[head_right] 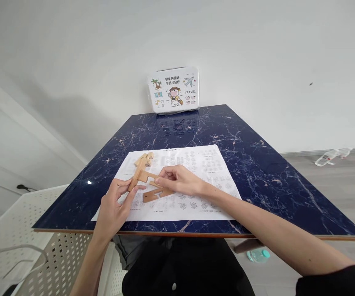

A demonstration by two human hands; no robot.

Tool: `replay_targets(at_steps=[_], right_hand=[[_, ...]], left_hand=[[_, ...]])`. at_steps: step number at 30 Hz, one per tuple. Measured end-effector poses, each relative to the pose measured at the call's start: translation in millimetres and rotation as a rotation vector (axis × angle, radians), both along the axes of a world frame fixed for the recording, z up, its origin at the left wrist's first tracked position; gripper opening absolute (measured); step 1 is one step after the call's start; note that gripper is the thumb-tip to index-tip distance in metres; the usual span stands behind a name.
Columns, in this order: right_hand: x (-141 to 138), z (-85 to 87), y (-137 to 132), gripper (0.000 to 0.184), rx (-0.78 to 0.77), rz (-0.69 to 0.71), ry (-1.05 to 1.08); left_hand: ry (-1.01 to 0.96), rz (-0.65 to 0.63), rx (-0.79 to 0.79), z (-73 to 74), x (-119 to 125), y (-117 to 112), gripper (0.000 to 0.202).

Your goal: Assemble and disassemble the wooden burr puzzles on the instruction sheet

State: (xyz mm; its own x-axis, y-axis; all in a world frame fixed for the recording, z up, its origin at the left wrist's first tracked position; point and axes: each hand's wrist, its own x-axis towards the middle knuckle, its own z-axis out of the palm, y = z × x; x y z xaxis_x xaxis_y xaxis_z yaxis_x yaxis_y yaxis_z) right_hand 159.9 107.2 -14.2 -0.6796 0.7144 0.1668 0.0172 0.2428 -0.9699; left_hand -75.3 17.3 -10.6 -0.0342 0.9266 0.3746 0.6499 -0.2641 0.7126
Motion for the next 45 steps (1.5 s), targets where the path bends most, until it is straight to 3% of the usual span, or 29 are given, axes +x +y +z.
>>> replay_targets(at_steps=[13, 23, 39, 45], right_hand=[[-5, 1.4, -3, 0.045, -0.029, -0.014, 0.023], [-10, 0.9, -8, 0.046, -0.152, 0.048, 0.052], [-6, -1.0, -6, 0.046, 0.066, 0.078, -0.028], [-7, 0.5, -7, 0.045, 0.037, 0.07, -0.022]], left_hand=[[0.081, -0.042, -0.025, 0.0, 10, 1, 0.016], [0.232, 0.099, 0.121, -6.1, 12, 4, 0.019], [0.318, 0.032, 0.196, -4.6, 11, 4, 0.017], [0.314, 0.05, 0.213, -4.6, 13, 4, 0.015]])
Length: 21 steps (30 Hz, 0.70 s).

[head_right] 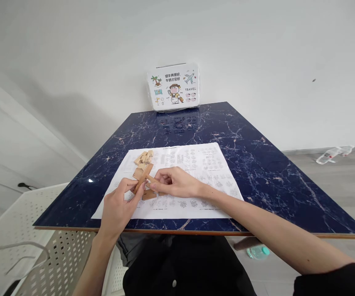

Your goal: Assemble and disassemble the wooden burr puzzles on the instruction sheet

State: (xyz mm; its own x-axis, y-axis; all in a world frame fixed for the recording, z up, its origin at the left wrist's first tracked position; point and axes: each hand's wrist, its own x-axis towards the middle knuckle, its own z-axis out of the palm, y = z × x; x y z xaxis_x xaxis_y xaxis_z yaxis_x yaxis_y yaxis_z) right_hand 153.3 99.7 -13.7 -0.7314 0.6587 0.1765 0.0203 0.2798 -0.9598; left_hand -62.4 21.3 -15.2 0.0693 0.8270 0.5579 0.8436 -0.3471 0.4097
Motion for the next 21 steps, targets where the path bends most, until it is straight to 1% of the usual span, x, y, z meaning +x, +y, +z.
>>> replay_targets(at_steps=[3, 5, 8, 10, 12, 14, 16, 18, 21], right_hand=[[0, 3.3, -1, 0.046, -0.089, 0.01, 0.027], [1, 5.9, -1, 0.045, -0.151, 0.025, 0.056], [4, 9.0, 2, 0.043, -0.193, 0.053, 0.079], [6, 10.0, 4, 0.04, -0.221, 0.098, 0.083], [7, 10.1, 5, 0.036, -0.268, 0.164, 0.093], [8, 9.3, 5, 0.032, -0.324, 0.237, 0.113], [8, 8.1, 5, 0.031, -0.395, 0.308, 0.133], [8, 7.4, 5, 0.032, -0.472, 0.369, 0.147], [9, 7.4, 7, 0.034, -0.557, 0.42, 0.149]], left_hand=[[-0.026, 0.019, -0.023, 1.7, 1, 0, 0.018], [-0.081, -0.006, -0.059, 4.1, 1, -1, 0.021], [-0.213, -0.06, -0.108, 7.9, 0, -5, 0.022], [-0.314, -0.056, -0.112, 9.4, -1, -7, 0.022], [-0.407, -0.056, -0.112, 9.8, -4, -8, 0.027], [-0.467, -0.112, -0.153, 9.7, -6, -7, 0.035], [-0.48, -0.2, -0.219, 9.8, -8, -6, 0.041], [-0.469, -0.257, -0.248, 10.8, -9, -5, 0.041], [-0.468, -0.263, -0.214, 14.4, -9, -6, 0.035]])
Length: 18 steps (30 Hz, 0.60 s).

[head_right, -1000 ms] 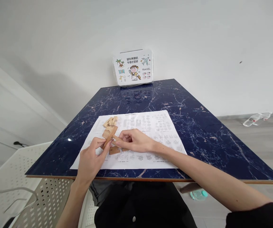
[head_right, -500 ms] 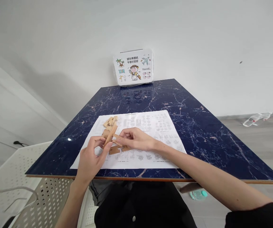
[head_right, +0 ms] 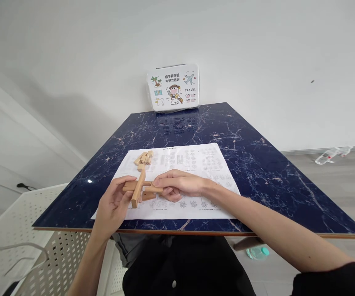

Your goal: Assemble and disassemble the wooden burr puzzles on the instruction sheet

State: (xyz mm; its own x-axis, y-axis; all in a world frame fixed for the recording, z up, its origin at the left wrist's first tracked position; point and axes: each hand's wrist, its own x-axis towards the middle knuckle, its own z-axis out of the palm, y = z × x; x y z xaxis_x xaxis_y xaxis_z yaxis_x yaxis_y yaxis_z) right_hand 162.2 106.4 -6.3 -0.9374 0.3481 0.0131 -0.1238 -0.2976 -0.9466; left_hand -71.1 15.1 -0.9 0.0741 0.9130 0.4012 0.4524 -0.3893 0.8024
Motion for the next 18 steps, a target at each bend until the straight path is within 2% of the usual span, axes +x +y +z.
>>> replay_targets(at_steps=[7, 10, 12, 15, 18], right_hand=[[2.8, 0.8, 1.1, 0.046, -0.017, 0.019, -0.041], [2.8, 0.3, 2.1, 0.051, 0.045, -0.085, -0.052], [2.5, 0.1, 2.7, 0.048, 0.175, -0.252, -0.074], [0.9, -0.6, 1.5, 0.04, 0.499, -0.477, -0.159], [-1.6, -2.7, -1.1, 0.029, 0.862, -0.527, -0.235]], left_hand=[[-0.084, 0.078, 0.022, 1.2, 2.0, -3.2, 0.034], [-0.174, 0.112, 0.062, -2.6, -0.9, -1.3, 0.033], [-0.161, 0.148, 0.092, -2.8, -2.7, 0.7, 0.033], [-0.062, 0.194, 0.122, 0.8, -3.3, 3.2, 0.036], [-0.004, 0.238, 0.104, 4.6, -2.2, 4.0, 0.037]])
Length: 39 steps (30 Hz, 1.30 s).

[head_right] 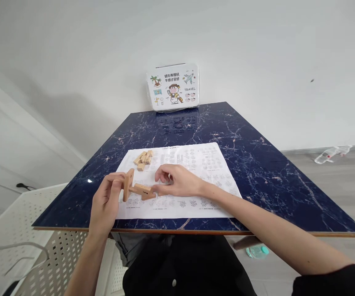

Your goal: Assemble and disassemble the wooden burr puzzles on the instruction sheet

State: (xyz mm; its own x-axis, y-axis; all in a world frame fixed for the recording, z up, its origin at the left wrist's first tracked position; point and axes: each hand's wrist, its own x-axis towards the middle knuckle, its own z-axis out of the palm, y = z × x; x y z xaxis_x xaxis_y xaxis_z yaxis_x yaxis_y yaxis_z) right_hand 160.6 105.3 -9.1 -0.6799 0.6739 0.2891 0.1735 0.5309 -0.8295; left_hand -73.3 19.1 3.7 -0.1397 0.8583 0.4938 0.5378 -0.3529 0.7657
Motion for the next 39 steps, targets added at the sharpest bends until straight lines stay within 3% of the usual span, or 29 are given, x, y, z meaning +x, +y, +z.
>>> replay_targets(at_steps=[3, 5, 14, 20, 24, 30, 34, 39], right_hand=[[-1, -3.4, -1, 0.027, 0.251, 0.025, -0.092], [-1, -5.4, 0, 0.028, 0.332, 0.039, -0.137], [1, -5.2, 1, 0.028, 0.282, 0.051, -0.218], [1, -2.7, 1, 0.022, 0.101, 0.054, -0.135], [1, 0.7, 2, 0.026, -0.038, -0.028, 0.009], [4, -2.8, 12, 0.028, -0.502, -0.046, 0.44], [5, -7.5, 17, 0.03, -0.78, 0.097, 0.537], [5, -8.0, 18, 0.022, -0.929, 0.251, 0.606]], left_hand=[[-0.017, 0.006, -0.094, 0.2, 1, 0, 0.037], [-0.059, -0.026, -0.152, -1.7, 1, 1, 0.037], [-0.158, -0.094, -0.295, -11.6, -4, 5, 0.041], [-0.16, -0.053, -0.314, -11.6, -4, 5, 0.042], [-0.175, -0.043, -0.313, -11.8, -3, 5, 0.041], [-0.184, -0.055, -0.312, -12.3, -4, 5, 0.042], [-0.181, -0.055, -0.307, -10.3, -2, 3, 0.042], [-0.165, -0.066, -0.309, -6.8, 1, 1, 0.04]])
